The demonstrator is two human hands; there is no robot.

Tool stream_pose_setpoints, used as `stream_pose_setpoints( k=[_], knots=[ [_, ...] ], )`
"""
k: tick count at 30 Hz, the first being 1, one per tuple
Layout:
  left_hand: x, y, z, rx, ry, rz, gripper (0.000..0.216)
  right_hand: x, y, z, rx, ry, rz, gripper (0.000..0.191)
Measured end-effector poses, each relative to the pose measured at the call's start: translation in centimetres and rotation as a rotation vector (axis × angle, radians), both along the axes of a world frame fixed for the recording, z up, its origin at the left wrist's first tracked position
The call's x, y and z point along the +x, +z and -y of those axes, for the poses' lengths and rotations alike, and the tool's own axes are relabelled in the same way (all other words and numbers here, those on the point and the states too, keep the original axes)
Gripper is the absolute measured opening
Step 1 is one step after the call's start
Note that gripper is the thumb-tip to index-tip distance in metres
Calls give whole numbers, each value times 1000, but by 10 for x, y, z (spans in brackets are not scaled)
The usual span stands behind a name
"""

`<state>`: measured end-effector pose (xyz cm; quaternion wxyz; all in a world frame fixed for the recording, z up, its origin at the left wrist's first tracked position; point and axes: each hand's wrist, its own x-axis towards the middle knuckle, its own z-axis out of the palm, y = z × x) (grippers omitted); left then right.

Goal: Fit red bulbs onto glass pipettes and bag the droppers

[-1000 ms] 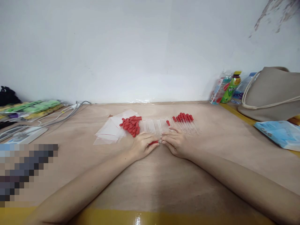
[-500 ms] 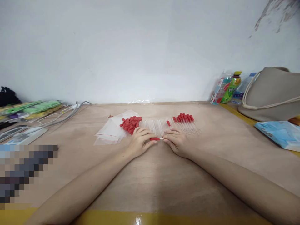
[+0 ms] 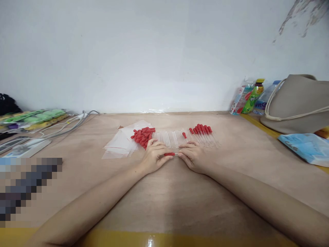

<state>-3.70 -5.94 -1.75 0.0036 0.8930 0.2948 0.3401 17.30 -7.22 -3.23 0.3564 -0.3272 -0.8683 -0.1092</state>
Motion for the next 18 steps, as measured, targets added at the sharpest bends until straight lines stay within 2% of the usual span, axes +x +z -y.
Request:
stream_pose_setpoints(
  k=[5, 9, 11, 13, 15, 18],
  knots=[
    [-1, 0, -2, -20, 45, 15, 16, 5, 13, 4, -14, -56, 168, 25],
    [-3, -2, -4, -39, 96, 17, 22, 14, 18, 3, -23, -132, 198, 24],
    [-4, -3, -5, -43, 133, 38, 30, 21, 18, -4, -59, -248, 133, 24],
    [-4, -3, -4, -46, 152, 40, 33, 29, 20, -15, -147, -442, 19, 25],
    [-3, -3, -4, -52, 135, 14, 29, 37, 23, -27, -286, -636, -80, 27],
    [-2, -3, -3, -68, 109, -11, 21, 40, 28, -43, -418, -794, -140, 27]
  ],
)
